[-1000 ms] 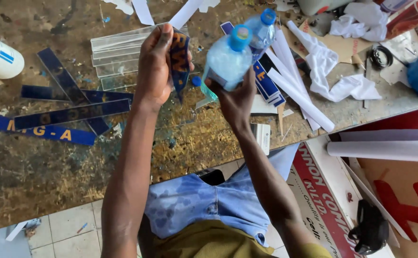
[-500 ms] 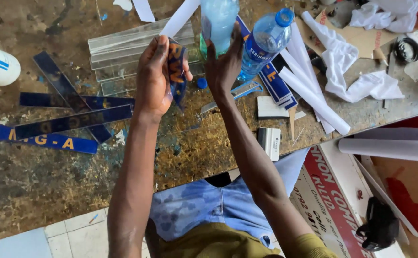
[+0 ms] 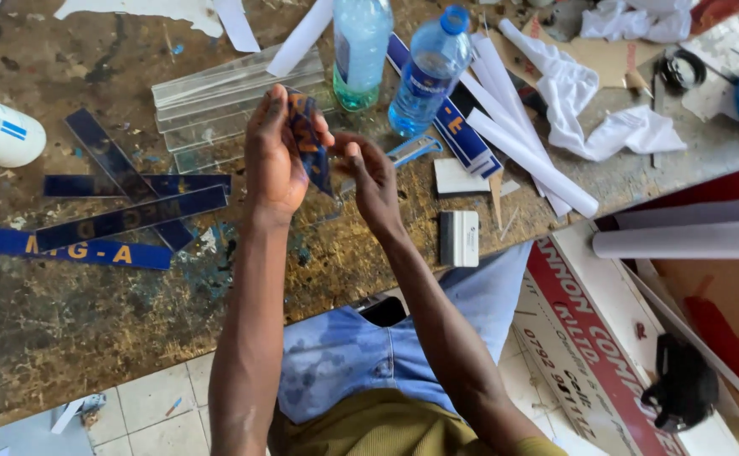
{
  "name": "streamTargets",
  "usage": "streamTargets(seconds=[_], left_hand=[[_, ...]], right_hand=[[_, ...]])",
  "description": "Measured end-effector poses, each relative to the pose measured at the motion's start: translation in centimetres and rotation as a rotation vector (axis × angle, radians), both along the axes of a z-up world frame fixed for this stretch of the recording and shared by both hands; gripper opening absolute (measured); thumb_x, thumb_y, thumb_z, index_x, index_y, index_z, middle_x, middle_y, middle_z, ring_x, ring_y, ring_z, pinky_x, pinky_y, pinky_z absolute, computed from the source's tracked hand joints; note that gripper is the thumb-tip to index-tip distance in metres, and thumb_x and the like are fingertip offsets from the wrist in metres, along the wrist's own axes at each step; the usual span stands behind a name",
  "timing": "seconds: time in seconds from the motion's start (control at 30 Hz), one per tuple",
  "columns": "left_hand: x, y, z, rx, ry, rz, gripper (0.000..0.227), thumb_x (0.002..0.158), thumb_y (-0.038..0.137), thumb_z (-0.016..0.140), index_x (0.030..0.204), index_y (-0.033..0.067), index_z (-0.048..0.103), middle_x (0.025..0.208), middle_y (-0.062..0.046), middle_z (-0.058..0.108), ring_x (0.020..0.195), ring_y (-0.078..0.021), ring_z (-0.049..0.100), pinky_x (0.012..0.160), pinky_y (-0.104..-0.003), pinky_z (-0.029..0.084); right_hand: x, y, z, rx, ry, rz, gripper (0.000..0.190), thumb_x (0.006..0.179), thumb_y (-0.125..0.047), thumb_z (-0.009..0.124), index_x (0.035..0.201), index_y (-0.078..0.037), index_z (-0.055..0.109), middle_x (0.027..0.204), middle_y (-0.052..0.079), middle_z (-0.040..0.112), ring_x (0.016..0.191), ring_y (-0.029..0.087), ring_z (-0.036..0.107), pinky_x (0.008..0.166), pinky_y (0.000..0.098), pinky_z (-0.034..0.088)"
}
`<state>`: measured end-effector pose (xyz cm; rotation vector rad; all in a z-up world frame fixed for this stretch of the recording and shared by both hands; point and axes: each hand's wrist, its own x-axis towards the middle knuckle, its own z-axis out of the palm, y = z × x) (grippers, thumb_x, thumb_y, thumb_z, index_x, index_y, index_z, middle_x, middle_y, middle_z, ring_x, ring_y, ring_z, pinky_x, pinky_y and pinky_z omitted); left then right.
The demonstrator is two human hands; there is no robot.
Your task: The person places a blue sign with yellow text on a cluttered workbench and smooths it down. They then use a small white block to rub the surface of the sign. Later, they pick up a white spray bottle, unscrew the cap, and pour a liquid into a paper cup.
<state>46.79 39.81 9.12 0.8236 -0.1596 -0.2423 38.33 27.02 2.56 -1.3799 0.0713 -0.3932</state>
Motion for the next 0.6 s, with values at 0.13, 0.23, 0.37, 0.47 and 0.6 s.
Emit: streamTargets(seconds=[0.13, 0.23, 0.37, 0.47, 0.6], left_hand=[[-2.6, 0.0, 2.1, 0.000, -0.062, -0.025, 0.040, 0.112, 0.043, 0.062, 0.095, 0.0081, 0.072, 0.088, -0.011, 0.079, 0.072, -0.0229, 0.075, 0.070, -0.037, 0.061], [-3.0, 0.1, 0.7, -0.065, -0.056, 0.022, 0.034, 0.115, 0.039, 0.059, 0.103, 0.0088, 0.069, 0.093, -0.014, 0.080, 0.076, -0.0247, 0.077, 0.073, -0.036, 0.064], [-3.7, 1.1, -0.2, -0.097, -0.018, 0.071, 0.030, 0.115, 0.036, 0.060, 0.106, 0.0094, 0.069, 0.095, -0.018, 0.083, 0.080, -0.0288, 0.080, 0.075, -0.037, 0.065], [-3.9, 1.4, -0.9, -0.109, -0.023, 0.094, 0.030, 0.114, 0.036, 0.062, 0.105, 0.0091, 0.070, 0.096, -0.020, 0.083, 0.081, -0.0302, 0.080, 0.077, -0.039, 0.065], [-4.6, 1.8, -1.2, -0.097, -0.022, 0.127, 0.033, 0.113, 0.039, 0.061, 0.107, 0.0082, 0.071, 0.105, -0.023, 0.086, 0.084, -0.0306, 0.083, 0.076, -0.039, 0.068]], right_hand=[[-2.2, 0.2, -1.1, 0.556, -0.007, 0.445, 0.076, 0.115, -0.071, 0.051, 0.146, -0.005, 0.072, 0.131, 0.010, 0.080, 0.117, 0.021, 0.078, 0.090, 0.0401, 0.068], [-4.2, -0.2, -1.1, 0.777, 0.095, 0.676, 0.071, 0.119, -0.065, 0.041, 0.137, 0.000, 0.066, 0.120, 0.027, 0.080, 0.101, 0.037, 0.085, 0.079, 0.0425, 0.072], [-6.2, -1.2, -1.3, 0.696, 0.097, 0.598, 0.044, 0.119, -0.041, 0.059, 0.131, 0.001, 0.065, 0.108, 0.017, 0.081, 0.086, 0.023, 0.082, 0.068, 0.0307, 0.069], [-7.3, -2.2, -1.3, 0.632, 0.081, 0.542, 0.033, 0.116, -0.027, 0.070, 0.133, 0.001, 0.066, 0.106, 0.016, 0.079, 0.088, 0.022, 0.081, 0.068, 0.0295, 0.068], [-8.2, -3.3, -0.1, 0.484, 0.036, 0.482, 0.053, 0.105, -0.009, 0.085, 0.151, -0.001, 0.060, 0.118, 0.016, 0.073, 0.099, 0.023, 0.079, 0.073, 0.0306, 0.070]])
